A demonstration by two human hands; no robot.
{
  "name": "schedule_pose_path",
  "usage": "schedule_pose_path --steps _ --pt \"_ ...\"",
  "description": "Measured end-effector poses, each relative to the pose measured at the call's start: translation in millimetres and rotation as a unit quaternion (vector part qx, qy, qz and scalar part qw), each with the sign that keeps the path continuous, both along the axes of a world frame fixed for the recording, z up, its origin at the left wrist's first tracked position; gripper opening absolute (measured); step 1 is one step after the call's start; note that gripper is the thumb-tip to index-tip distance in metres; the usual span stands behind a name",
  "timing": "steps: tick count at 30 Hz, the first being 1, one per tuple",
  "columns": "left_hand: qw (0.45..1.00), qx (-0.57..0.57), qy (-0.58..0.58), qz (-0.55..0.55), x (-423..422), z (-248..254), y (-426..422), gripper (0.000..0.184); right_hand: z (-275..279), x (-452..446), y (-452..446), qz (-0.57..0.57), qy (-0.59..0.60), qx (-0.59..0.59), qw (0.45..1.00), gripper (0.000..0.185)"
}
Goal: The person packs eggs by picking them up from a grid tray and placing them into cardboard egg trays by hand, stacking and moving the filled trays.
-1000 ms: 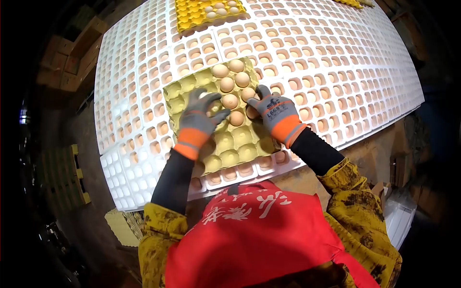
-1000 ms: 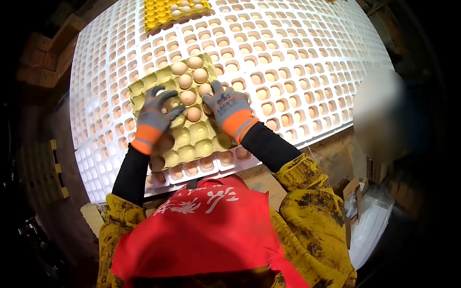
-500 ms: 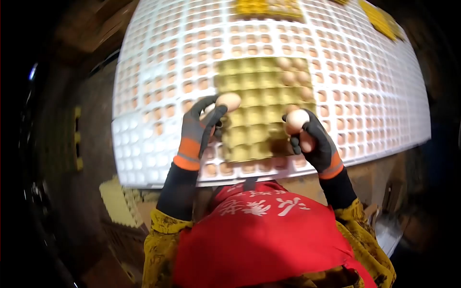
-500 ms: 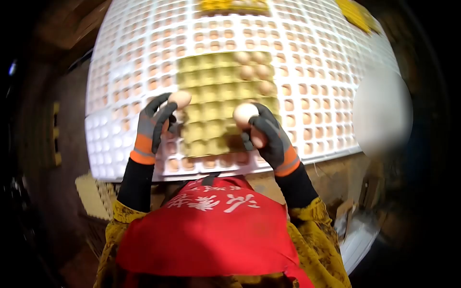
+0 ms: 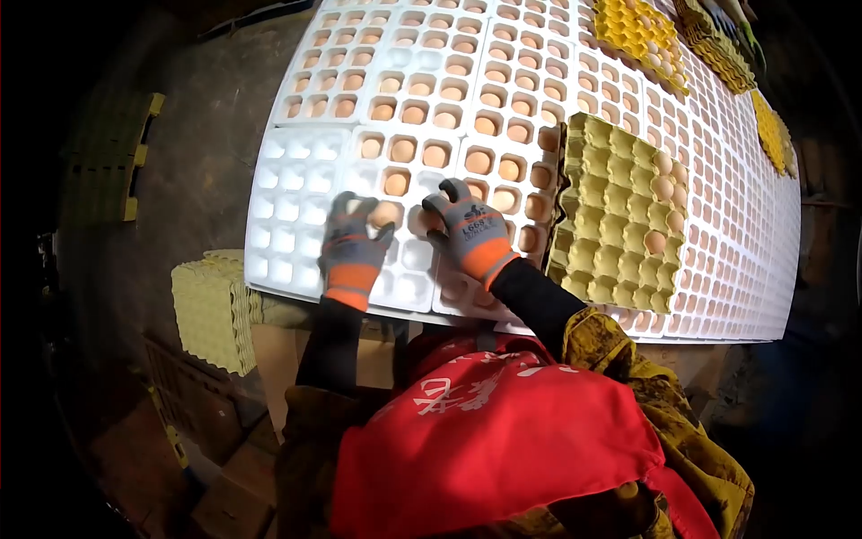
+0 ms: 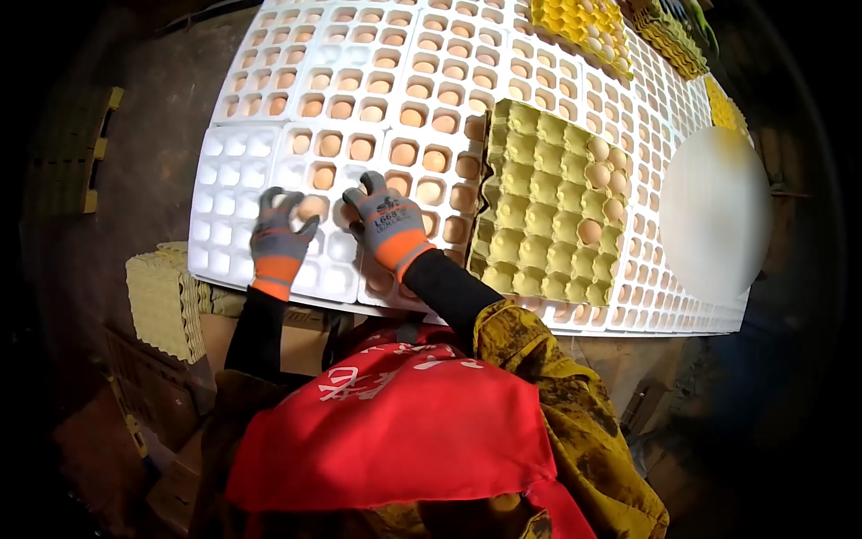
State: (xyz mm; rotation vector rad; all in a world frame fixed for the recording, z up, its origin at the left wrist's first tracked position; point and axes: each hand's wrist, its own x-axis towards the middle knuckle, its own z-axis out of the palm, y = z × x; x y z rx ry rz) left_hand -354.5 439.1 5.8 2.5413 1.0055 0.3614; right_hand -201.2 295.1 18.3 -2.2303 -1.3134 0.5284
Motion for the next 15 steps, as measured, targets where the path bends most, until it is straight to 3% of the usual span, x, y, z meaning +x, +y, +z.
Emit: schedule_pose_path --steps 1,2,6,9,11,12,14,15 --pt "0.997 0.006 0.076 -0.029 3 -7 0 0.043 -6 0 0 -0.007 0.010 0.009 1.000 0.041" --pt "0.996 0.054 0.044 -0.057 0 -15 0 0.039 -7 0 -2 -0.015 0.021 0.017 1.000 0.041" --pt "0.997 -0.012 -0.046 -0.055 -1 9 6 0.033 -8 2 -34 -0.139 0.177 0.116 0.967 0.035" --pt "0.983 -0.104 -0.123 -0.090 -2 15 -5 0.040 -12 2 -45 -0.230 0.423 0.118 0.868 0.035" --pt "0.972 -0.122 -0.182 -0.087 -3 8 -17 0.041 -20 9 -30 -0.240 0.446 0.228 0.832 0.035" --pt "0.969 -0.128 -0.197 -0.083 -5 9 -24 0.041 -4 16 -19 -0.189 0.374 0.232 0.878 0.037" --pt "0.974 -0.127 -0.173 -0.066 -16 1 -34 0.040 2 14 12 -0.178 0.434 0.239 0.850 0.037" --pt "0.969 -0.158 -0.178 -0.068 -20 1 -39 0.040 -6 13 24 -0.109 0.316 0.243 0.911 0.037"
